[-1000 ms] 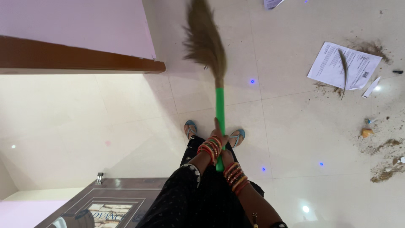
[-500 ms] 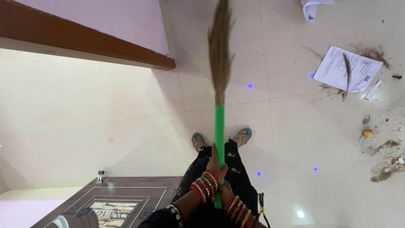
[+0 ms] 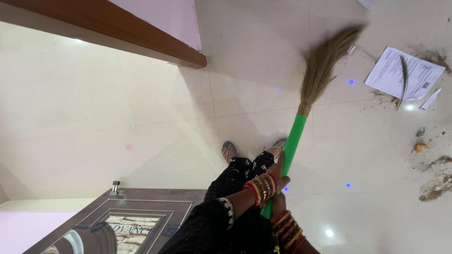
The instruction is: The person sweeps debris and paper scraps across a tiled floor using a broom, moving toward a doorway.
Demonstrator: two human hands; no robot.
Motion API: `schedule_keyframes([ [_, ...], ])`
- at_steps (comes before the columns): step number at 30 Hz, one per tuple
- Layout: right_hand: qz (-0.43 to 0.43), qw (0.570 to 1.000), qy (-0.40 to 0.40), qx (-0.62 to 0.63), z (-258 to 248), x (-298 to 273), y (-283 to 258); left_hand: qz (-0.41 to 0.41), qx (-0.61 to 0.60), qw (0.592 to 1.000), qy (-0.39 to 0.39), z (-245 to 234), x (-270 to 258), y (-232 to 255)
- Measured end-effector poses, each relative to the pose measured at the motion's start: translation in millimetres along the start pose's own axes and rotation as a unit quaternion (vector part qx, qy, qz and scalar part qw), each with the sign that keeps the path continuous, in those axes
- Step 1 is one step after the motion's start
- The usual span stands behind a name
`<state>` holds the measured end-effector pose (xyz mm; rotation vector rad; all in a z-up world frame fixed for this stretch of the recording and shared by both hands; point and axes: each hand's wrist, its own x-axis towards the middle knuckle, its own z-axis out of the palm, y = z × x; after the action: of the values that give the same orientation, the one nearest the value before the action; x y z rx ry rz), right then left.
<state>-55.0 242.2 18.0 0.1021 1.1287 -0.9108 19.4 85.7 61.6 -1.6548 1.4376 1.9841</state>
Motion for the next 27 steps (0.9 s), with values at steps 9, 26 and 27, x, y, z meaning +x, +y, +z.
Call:
schedule_keyframes([
  [9, 0.132, 0.981, -0.069, -0.126, 64, 58, 22, -0.093, -0.098, 0.973, 0.186, -77, -18, -63],
  [26, 0.147, 0.953, -0.103, -0.245, 174, 206, -110, 0.049, -0.126, 0.926, 0.351, -228, 84, -10],
  [27, 0.145, 0.946, -0.107, -0.27, 188, 258, -127, -0.025, -0.128, 0.929, 0.346, -261, 112, -1],
])
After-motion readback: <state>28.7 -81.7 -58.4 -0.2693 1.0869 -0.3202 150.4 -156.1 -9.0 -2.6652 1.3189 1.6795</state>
